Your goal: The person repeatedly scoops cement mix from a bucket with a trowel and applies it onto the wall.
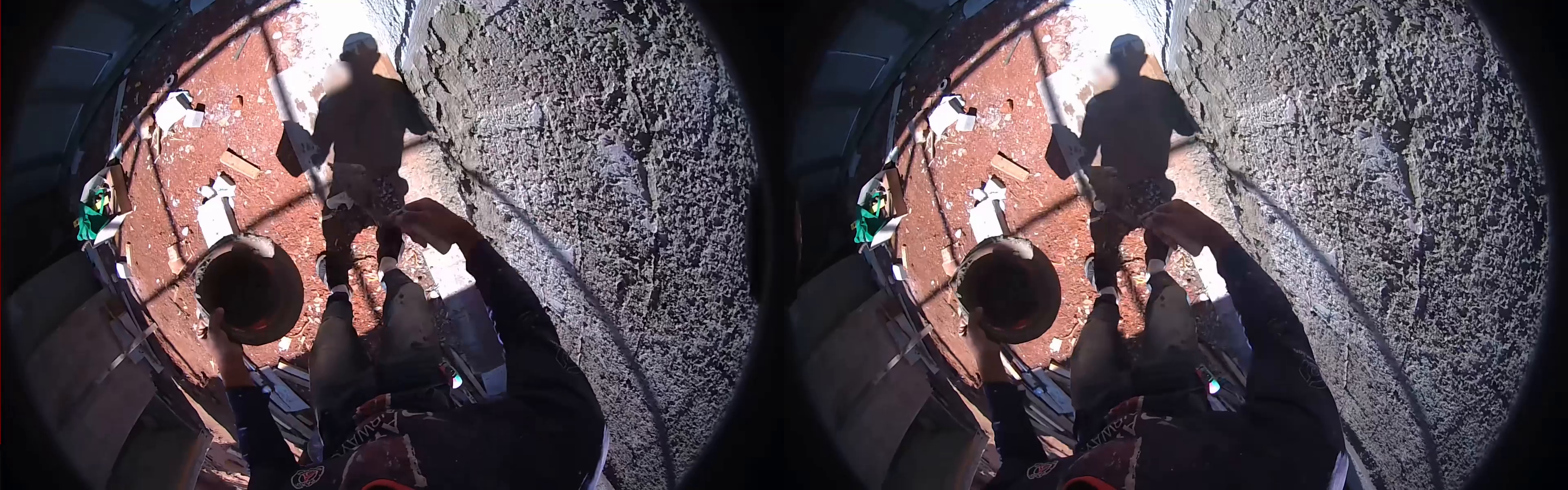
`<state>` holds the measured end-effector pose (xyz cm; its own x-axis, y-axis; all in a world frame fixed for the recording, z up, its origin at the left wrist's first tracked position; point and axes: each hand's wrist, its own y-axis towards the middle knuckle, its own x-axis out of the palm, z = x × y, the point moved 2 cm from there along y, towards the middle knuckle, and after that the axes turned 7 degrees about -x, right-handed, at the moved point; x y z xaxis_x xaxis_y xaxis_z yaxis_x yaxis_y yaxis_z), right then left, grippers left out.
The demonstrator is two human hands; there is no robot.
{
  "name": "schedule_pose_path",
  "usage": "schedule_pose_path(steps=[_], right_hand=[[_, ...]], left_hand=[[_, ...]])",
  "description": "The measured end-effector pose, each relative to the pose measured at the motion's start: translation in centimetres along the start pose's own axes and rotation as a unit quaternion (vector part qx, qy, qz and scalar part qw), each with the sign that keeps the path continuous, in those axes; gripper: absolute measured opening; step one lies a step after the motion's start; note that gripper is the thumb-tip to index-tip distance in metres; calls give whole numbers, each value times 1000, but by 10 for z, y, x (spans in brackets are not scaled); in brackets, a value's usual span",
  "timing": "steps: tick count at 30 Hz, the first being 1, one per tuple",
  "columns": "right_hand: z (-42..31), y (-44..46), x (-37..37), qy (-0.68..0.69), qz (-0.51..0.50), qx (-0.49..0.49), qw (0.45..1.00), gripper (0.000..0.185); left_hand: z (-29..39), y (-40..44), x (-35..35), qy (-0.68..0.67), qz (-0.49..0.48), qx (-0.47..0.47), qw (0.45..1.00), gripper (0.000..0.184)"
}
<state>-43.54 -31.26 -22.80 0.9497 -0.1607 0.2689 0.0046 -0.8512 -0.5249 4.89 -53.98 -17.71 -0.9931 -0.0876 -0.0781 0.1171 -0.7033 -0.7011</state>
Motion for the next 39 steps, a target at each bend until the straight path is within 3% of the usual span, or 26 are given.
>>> schedule_pose_path(steps=[1, 2, 3, 4, 6, 8, 10, 13, 14, 15, 17, 19, 20, 21, 22, 23, 25, 27, 29, 30, 32, 34, 35, 37, 38, 39], right_hand=[[20, -9, -57, 63, 125, 54, 989, 20], [21, -37, -96, 46, 215, -52, 974, 18], [-35, -77, -96, 179, 305, -48, 934, 18], [-93, -116, -94, -90, 369, -149, 913, 16], [-189, -185, -18, 10, 390, -222, 894, 19], [-205, -208, 18, -70, 322, -152, 932, 22], [-186, -192, 65, -293, 230, -48, 927, 27], [-146, -159, 134, -636, 2, -83, 767, 29], [-138, -151, 161, -679, -18, -61, 731, 23], [-93, -136, 153, -579, 19, -189, 793, 24], [-78, -124, 156, -476, 77, -320, 816, 25], [-136, -115, 224, -634, 116, -272, 714, 29], [-150, -111, 246, -746, 106, -181, 632, 32], [-164, -107, 268, -842, 75, -95, 527, 37], [-149, -104, 260, -842, 88, -91, 524, 37], [-115, -101, 246, -906, 110, -164, 375, 39], [-144, -132, 291, -804, 52, -120, 579, 39], [-104, -124, 314, -657, 221, -334, 638, 23], [-69, -91, 338, -616, 200, -250, 720, 16], [-73, -99, 358, -545, 212, -336, 738, 18], [-67, -85, 387, -508, 203, -291, 785, 17], [-57, -76, 392, -361, 182, -209, 890, 16], [-53, -79, 389, -360, 170, -213, 892, 16], [-42, -93, 380, -513, 95, -291, 802, 18], [-52, -106, 375, -361, 149, -203, 898, 20], [-17, -90, 356, -441, 120, -281, 844, 23]], left_hand=[[-4, -12, -2, 7, 12, -4, 1000, 26], [-4, -28, -2, 4, 34, -14, 999, 30], [3, -34, 7, -8, 50, -14, 999, 34], [8, -44, 22, -20, 62, -11, 998, 34], [23, -84, 41, 5, -57, -69, 996, 36], [19, -79, 55, 41, -101, 112, 988, 23], [21, -77, 63, 56, -154, 210, 964, 19], [25, -73, 71, 74, -214, 254, 940, 8], [36, -78, 82, 83, -235, 255, 934, 6], [47, -85, 92, 113, -266, 290, 912, 12], [79, -122, 116, 158, -339, 321, 870, 23], [104, -140, 128, 225, -396, 339, 823, 24], [117, -159, 137, 225, -422, 367, 798, 6], [131, -174, 139, 262, -437, 390, 767, 10], [146, -188, 140, 299, -451, 413, 733, 15], [166, -203, 135, 274, -440, 422, 743, 19], [178, -209, 126, 226, -466, 406, 753, 21], [177, -202, 122, 180, -533, 358, 745, 19], [164, -187, 109, 156, -563, 393, 710, 16], [153, -187, 100, 128, -544, 400, 726, 14], [130, -191, 79, 64, -482, 404, 775, 11], [110, -158, 59, 123, -462, 413, 775, 10], [106, -162, 54, 113, -437, 425, 784, 7], [98, -165, 45, 92, -399, 462, 787, 4], [89, -151, 41, 66, -381, 403, 829, 7], [80, -136, 38, 32, -360, 344, 867, 10]])
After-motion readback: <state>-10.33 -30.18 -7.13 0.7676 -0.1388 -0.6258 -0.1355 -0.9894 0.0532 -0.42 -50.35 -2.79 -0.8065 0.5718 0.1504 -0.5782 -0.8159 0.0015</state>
